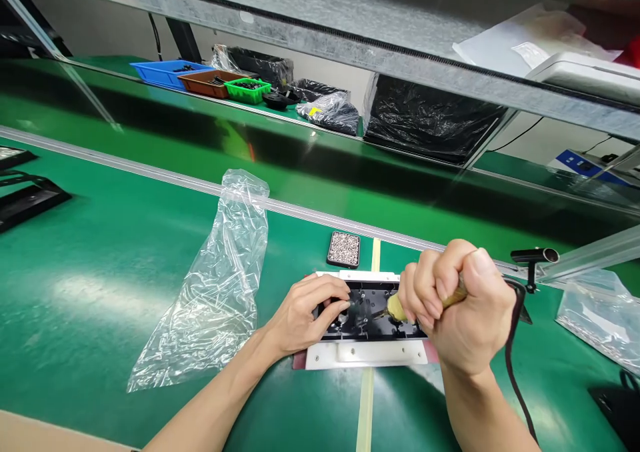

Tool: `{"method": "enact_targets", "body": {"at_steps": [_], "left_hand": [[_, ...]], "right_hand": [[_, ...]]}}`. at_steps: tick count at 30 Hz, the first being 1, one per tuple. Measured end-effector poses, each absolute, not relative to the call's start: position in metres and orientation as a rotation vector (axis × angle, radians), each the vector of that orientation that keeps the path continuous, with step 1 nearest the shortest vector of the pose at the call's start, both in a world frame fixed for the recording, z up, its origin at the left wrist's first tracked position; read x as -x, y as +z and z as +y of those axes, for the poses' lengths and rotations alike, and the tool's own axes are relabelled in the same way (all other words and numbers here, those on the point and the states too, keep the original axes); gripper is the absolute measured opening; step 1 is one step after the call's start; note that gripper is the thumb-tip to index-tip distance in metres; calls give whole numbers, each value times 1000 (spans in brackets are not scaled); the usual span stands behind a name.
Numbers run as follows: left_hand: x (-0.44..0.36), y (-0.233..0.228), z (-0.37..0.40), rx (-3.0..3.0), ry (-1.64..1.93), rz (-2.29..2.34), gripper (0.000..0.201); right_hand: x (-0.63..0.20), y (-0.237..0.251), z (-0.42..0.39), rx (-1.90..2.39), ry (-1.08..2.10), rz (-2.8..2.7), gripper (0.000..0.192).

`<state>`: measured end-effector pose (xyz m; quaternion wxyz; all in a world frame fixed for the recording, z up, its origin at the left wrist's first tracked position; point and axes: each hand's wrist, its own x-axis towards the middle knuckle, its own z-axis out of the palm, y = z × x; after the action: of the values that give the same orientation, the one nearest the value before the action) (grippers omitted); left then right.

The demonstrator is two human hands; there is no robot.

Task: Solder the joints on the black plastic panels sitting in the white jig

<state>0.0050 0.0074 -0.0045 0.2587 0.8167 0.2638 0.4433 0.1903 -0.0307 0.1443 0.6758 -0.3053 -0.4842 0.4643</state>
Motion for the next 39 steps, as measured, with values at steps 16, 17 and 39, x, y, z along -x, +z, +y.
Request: {"method": "enact_targets", "body": {"at_steps": [16, 17, 39], "left_hand": [[-15, 15, 4, -2189, 1237, 680, 9], [-15, 15, 4, -2191, 1234, 681, 9], [-17, 11, 5, -2202, 1238, 697, 9]], "right_hand": [[-192, 135, -26, 715, 1125, -1146, 40], [-192, 134, -26, 715, 1124, -1147, 40], [-191, 121, -25, 691, 1111, -1183, 41]]}}
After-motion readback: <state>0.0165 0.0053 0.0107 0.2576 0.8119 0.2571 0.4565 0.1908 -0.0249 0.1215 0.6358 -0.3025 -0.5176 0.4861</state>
